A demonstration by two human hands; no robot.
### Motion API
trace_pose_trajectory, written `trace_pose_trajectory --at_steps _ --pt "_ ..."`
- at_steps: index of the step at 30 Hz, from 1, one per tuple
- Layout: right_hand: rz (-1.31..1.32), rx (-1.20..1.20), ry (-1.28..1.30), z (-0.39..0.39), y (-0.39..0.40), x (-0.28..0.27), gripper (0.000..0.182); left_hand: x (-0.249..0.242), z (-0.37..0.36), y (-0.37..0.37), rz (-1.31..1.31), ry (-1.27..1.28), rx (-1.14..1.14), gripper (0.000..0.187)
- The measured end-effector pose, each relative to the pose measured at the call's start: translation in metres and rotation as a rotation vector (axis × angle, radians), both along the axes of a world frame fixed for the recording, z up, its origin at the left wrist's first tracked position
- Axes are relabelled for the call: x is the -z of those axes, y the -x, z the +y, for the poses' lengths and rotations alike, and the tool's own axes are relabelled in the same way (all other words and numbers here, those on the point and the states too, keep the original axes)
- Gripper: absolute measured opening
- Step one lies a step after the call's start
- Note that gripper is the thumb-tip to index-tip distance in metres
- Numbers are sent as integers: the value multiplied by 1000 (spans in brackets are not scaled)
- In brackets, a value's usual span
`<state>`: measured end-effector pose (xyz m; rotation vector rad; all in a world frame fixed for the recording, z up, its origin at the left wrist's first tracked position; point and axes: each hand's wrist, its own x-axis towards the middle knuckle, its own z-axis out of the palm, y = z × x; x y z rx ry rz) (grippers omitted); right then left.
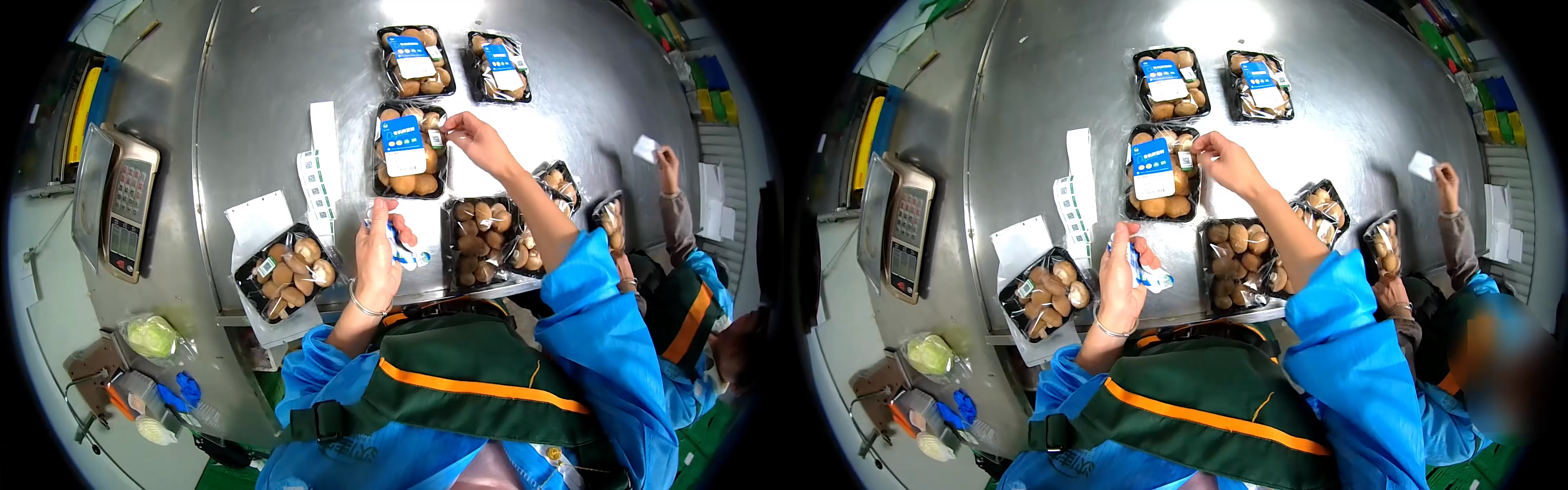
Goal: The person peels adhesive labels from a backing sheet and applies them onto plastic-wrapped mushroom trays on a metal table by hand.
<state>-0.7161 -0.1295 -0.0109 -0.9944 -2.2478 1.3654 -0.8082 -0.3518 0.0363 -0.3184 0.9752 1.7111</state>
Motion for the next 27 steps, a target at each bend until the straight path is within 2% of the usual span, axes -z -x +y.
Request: trace_pose_trajectory --at_steps 1,3,6,7,10,11,13,14,15,16,17,18,19,20,21,22,23,24,25,26,27 --pt "-21 -129 -258 -4 -4 -3 22 9 -4 2 6 -38 4 30" --pt "-95 -329 -604 -7 -9 -6 25 6 -1 3 -20 12 9 32" --pt "-300 -103 -214 -7 2 -8 27 10 -4 2 -49 -5 59 34" --pt "-268 -3 3 -3 3 -1 24 10 -4 -1 -58 -5 70 34" --pt "337 692 698 -9 13 -8 26 15 -8 -4 -81 -34 86 38" --pt "395 775 672 -16 14 -20 29 14 -8 -4 -90 -46 70 39" --pt "252 487 324 -49 13 -39 25 16 -9 -1 -168 -151 29 44" --pt "132 218 143 -82 9 -58 17 11 -6 0 -207 -236 -14 49" --pt "265 -131 -153 -101 7 -43 14 13 -2 0 -158 -164 -56 47" --pt "21 -271 -356 -123 7 -54 16 15 1 0 -109 -94 -96 45" --pt "-20 -459 -523 -134 4 -65 18 30 -4 3 -14 63 -69 42" --pt "17 -497 -363 -141 5 -70 19 36 -6 8 79 220 -46 39" --pt "93 -469 -270 -139 7 -74 18 39 -11 8 31 252 -188 33" --pt "170 -432 -174 -134 10 -74 18 40 -20 13 -24 185 -231 30" --pt "157 -271 -197 -122 15 -61 17 44 -28 20 -67 91 -230 30" --pt "94 -60 -59 -104 25 -56 19 47 -34 23 -112 -2 -226 30" --pt "14 28 -179 -78 40 -49 21 40 -32 26 -107 39 -210 30" --pt "-55 126 -189 -55 54 -44 22 34 -30 25 -110 43 -182 30" --pt "-224 86 -469 -28 57 -11 24 29 -26 25 -110 42 -155 30" --pt "-611 10 -228 -15 66 -10 26 25 -22 25 -107 39 -129 30" --pt "-566 -9 -298 -19 68 -11 27 21 -18 27 -80 44 -72 29"
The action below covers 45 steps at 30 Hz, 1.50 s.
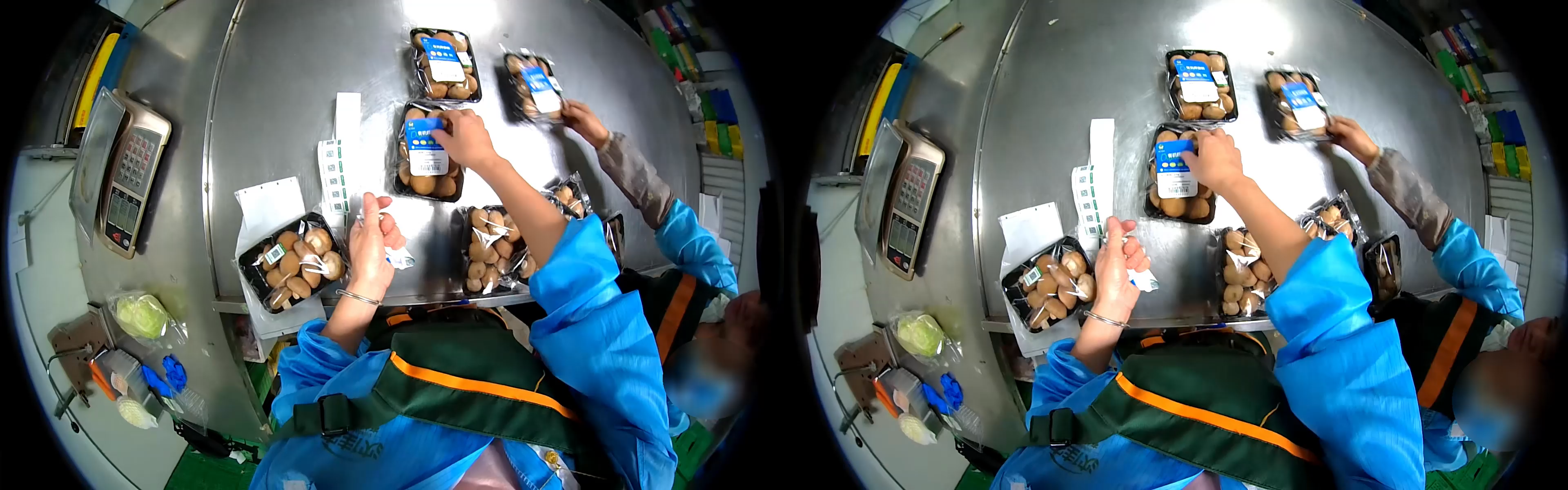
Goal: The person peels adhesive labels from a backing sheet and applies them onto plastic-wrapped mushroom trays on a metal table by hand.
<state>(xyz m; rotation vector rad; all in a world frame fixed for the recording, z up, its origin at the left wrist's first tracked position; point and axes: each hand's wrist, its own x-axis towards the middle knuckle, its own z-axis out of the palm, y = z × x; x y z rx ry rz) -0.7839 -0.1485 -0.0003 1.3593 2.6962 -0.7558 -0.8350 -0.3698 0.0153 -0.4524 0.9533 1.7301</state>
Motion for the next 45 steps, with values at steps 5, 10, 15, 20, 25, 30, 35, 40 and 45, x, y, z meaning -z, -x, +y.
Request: trace_pose_trajectory --at_steps 5,10,15,20,25,30,35,40,45 --pt "131 75 303 9 5 11 22 -1 26 14 442 81 121 21" --pt "333 36 404 -8 -7 -19 14 7 51 49 846 194 235 36" --pt "499 -136 172 -58 -26 -43 7 30 90 75 1310 284 443 50" --pt "550 -567 -17 -93 -64 -45 11 36 91 45 1247 368 623 26" --pt "690 -318 715 -143 -92 -109 5 73 74 41 1214 305 410 31" --pt "1183 647 1278 -105 -69 -118 11 -20 43 36 240 -220 141 61" --pt "740 128 516 -121 -41 -64 36 -24 26 9 385 -203 81 44" --pt "601 60 241 -49 -13 -47 36 -9 3 32 156 -70 -128 34" --pt "284 -175 -375 55 13 -12 32 -17 3 32 235 -103 -92 36"
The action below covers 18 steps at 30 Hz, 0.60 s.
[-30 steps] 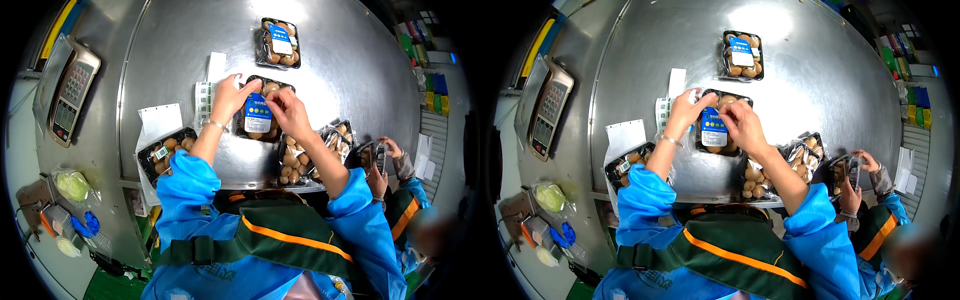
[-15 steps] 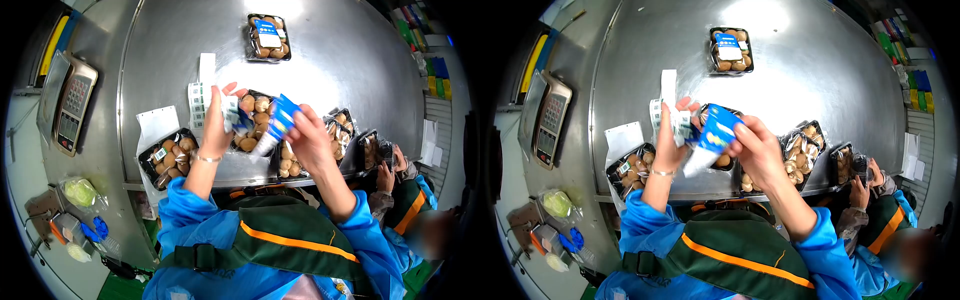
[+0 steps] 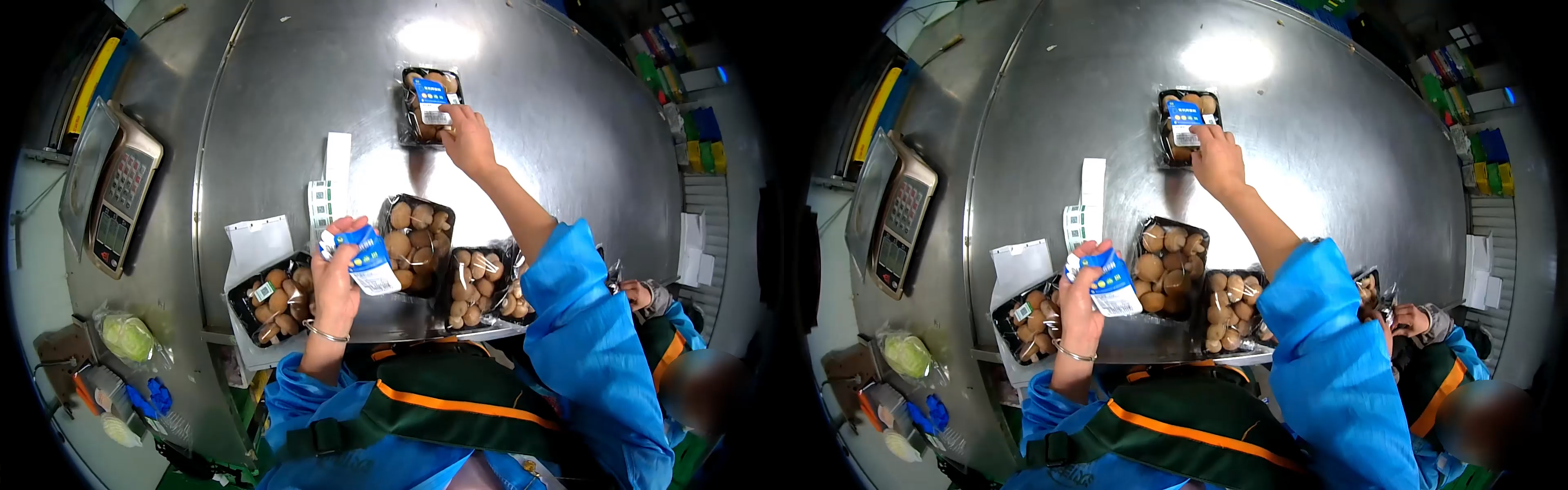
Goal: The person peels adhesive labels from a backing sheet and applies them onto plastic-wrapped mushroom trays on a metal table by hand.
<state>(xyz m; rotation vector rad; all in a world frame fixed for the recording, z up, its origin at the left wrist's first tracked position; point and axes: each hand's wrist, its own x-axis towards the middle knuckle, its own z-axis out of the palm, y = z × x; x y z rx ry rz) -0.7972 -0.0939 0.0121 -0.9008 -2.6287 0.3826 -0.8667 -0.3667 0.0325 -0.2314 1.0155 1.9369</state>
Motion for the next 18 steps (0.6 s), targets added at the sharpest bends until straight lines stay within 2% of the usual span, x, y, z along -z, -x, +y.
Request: trace_pose_trajectory --at_steps 2,4,6,7,9,12,14,16,17,18 --pt "-102 -107 -168 10 6 4 35 -1 2 -6 9 35 25 27" --pt "-122 -171 -204 18 8 7 24 2 7 -12 67 20 42 23" --pt "-140 -241 -233 23 12 11 13 5 12 -12 11 15 78 19" --pt "-57 -279 -299 23 12 12 4 5 15 -10 -6 16 108 18" --pt "-42 -301 -221 25 11 9 4 3 24 -9 15 33 147 14" --pt "72 -333 -145 10 -6 5 9 1 41 -3 247 178 179 23" --pt "189 -396 -111 -26 -27 -9 19 1 52 3 381 208 233 44" --pt "219 -409 5 -69 -44 -28 23 18 65 0 481 291 308 53" --pt "242 -385 27 -85 -51 -29 24 33 66 -1 675 364 433 61" --pt "246 -328 108 -98 -59 -34 23 23 65 -2 722 370 438 48"
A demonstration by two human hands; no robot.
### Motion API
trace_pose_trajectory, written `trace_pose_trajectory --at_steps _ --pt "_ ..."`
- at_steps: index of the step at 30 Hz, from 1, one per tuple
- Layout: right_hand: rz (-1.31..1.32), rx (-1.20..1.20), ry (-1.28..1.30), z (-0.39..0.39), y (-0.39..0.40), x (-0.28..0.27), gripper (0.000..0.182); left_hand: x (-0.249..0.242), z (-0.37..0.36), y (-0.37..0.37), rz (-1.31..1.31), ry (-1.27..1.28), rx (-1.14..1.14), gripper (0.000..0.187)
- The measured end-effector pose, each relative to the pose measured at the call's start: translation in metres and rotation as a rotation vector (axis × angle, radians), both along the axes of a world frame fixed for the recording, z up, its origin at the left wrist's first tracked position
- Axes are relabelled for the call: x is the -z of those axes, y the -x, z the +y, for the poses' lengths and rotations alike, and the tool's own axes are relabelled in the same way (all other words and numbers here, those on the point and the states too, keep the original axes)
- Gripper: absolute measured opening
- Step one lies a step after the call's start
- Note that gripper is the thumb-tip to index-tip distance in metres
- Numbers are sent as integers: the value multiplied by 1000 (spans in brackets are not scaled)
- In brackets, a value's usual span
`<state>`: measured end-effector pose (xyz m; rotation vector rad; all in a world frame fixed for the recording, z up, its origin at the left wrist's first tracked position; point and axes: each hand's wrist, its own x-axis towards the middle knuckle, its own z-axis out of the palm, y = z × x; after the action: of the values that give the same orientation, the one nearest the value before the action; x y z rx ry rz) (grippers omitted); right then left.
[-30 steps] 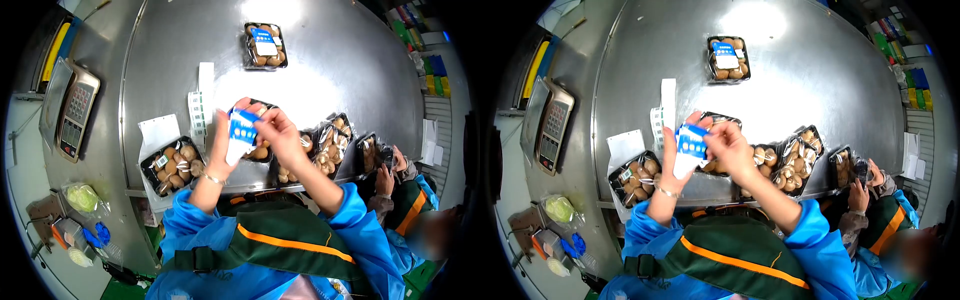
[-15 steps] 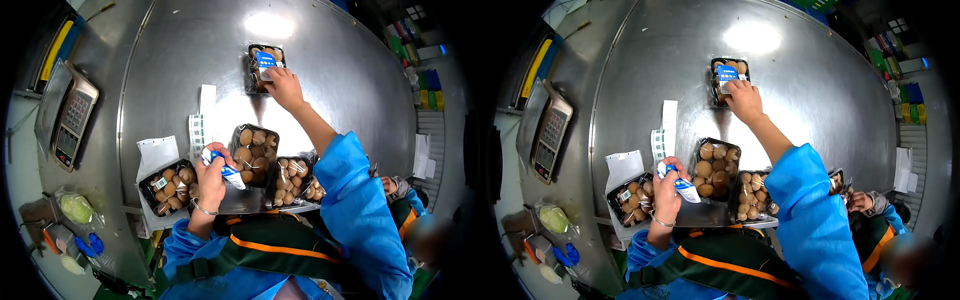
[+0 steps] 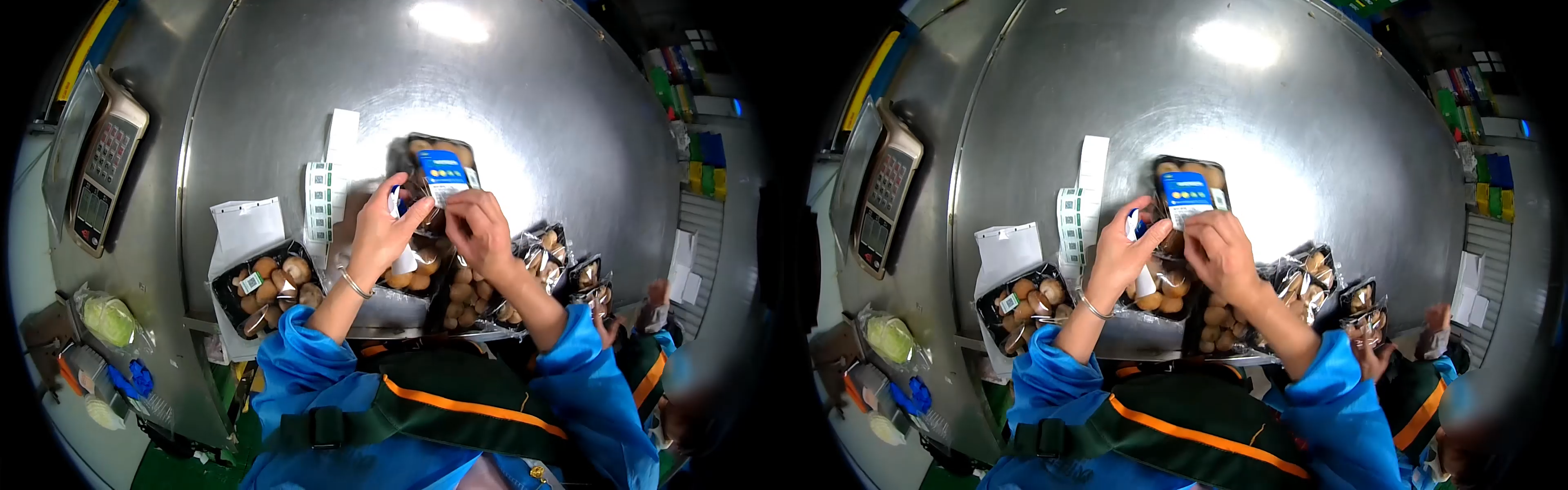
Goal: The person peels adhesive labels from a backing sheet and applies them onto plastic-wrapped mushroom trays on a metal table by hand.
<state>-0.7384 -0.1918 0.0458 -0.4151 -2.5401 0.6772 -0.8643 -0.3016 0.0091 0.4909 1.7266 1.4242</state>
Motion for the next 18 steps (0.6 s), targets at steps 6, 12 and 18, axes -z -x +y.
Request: trace_pose_trajectory --at_steps 6,12,18 --pt "-73 206 466 -31 -29 -21 16 -6 -25 -23 -144 -16 -8 21" --pt "-538 333 425 27 -11 -12 35 5 -30 -28 -14 -110 18 23" --pt "-813 187 695 60 16 -12 47 10 -35 -31 48 -123 29 23"
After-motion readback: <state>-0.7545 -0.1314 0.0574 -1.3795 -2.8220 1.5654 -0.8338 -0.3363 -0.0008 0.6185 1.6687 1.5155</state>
